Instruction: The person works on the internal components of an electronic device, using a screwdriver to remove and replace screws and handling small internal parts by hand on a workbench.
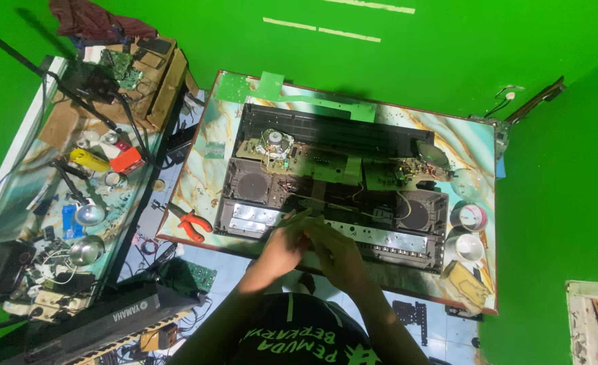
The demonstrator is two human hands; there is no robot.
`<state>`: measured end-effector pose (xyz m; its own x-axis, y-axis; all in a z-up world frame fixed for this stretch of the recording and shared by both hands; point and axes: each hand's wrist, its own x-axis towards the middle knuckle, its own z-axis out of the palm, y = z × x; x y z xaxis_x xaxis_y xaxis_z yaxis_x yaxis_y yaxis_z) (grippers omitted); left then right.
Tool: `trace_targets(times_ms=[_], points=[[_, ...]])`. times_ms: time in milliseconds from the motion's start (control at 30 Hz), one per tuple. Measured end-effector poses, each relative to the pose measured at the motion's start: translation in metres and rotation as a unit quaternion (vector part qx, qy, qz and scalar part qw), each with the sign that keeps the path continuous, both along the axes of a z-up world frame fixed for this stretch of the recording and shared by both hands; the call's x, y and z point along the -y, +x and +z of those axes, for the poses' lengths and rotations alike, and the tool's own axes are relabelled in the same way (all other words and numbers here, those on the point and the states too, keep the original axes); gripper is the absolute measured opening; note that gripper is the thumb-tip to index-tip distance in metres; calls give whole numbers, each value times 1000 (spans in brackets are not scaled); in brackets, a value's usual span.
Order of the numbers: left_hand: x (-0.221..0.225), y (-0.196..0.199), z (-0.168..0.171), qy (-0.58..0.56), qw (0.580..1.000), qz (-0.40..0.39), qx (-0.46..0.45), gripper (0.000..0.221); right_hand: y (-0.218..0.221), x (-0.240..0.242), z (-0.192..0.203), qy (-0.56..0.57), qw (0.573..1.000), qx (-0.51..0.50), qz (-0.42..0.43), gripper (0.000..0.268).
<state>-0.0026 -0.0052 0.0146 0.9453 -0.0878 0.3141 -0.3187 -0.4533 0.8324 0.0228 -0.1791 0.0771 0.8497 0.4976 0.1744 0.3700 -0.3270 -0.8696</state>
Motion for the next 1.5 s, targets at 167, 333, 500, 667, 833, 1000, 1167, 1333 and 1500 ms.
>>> trace_targets(times_ms=[167,333,500,667,833,1000,1167,1333,1500], points=[[-6,-4,-18,-38,995,-14,-88,33,-3,-4,-1,26,1000,9,-6,25],[0,-13,-45,-47,997,37,-49,58,-8,-18,-12,11,1000,-7,-12,27],[0,-9,-41,-81,996,-37,-4,48,-10,-11,-22,7,999,-9,37,30],[-3,-10,-18,-36,999,-27,-25,51,-9,-6,-40,32,998,-25,54,32],[-4,-20,-16,-76,992,69,-74,60,-7,-16,-51,29,994,-99,-30,32],[-2,-21,-34,-74,992,41,-89,49,-11,-12,-32,30,995,-96,-24,36],[-11,-18,-31,-24,994,27,-107,58,-6,-2,-12,18,998,-55,34,38],[-12,-19,-18,-9,999,9,-45,67,-8,-7,-16,21,998,35,37,29],[-11,-23,-40,-62,994,23,-82,65,-16,-12,-24,19,1000,4,-14,31]])
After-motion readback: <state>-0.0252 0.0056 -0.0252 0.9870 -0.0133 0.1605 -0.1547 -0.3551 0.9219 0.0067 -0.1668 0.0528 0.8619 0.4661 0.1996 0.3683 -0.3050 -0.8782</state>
